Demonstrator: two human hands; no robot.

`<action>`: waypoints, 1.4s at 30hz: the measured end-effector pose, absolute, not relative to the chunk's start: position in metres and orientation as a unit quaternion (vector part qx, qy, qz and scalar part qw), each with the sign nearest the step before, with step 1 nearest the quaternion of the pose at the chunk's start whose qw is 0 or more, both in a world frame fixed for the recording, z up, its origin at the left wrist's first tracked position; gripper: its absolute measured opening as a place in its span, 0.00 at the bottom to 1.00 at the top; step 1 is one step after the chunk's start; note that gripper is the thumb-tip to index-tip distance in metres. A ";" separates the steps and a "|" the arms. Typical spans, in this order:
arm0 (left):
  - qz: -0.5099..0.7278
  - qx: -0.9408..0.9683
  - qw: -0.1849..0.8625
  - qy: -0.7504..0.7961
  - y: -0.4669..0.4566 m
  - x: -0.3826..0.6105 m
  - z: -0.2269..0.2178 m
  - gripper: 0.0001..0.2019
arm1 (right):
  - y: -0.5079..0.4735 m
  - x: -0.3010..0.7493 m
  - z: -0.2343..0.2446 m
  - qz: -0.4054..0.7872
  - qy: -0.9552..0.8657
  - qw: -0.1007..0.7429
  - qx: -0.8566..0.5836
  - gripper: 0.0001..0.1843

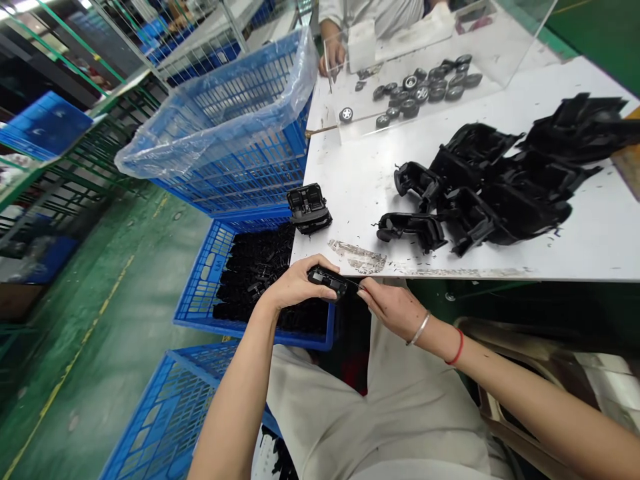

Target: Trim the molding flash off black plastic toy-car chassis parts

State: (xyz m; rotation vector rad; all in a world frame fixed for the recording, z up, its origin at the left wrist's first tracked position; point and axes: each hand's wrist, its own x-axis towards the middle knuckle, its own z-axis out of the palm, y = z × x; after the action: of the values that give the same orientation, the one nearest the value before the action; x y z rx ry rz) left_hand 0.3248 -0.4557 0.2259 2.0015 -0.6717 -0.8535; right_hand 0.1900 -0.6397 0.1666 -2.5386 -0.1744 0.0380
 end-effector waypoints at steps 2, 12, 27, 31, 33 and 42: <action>-0.346 0.799 0.415 -0.265 -0.455 0.326 0.226 0.24 | -0.646 0.190 0.168 0.020 -0.078 0.308 -0.948 0.16; -0.362 0.791 0.419 -0.260 -0.457 0.327 0.227 0.23 | -0.654 0.198 0.173 0.075 -0.095 0.264 -0.957 0.14; -0.339 0.796 0.413 -0.285 -0.457 0.326 0.225 0.22 | -0.658 0.205 0.181 0.157 -0.107 0.391 -0.901 0.13; -0.340 0.791 0.412 -0.297 -0.457 0.325 0.225 0.22 | -0.664 0.204 0.182 0.158 -0.122 0.393 -0.898 0.14; -0.340 0.790 0.414 -0.300 -0.457 0.325 0.224 0.21 | -0.665 0.203 0.181 0.155 -0.125 0.394 -0.897 0.14; -0.342 0.787 0.425 -0.288 -0.455 0.327 0.221 0.23 | -0.660 0.193 0.177 0.095 -0.162 0.336 -0.923 0.14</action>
State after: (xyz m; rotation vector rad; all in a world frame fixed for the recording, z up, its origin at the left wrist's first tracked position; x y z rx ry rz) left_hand 0.3269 -0.4548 0.2213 1.9685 -0.7194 -0.8565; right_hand 0.1926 -0.6601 0.1773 -2.4059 -0.4227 0.2466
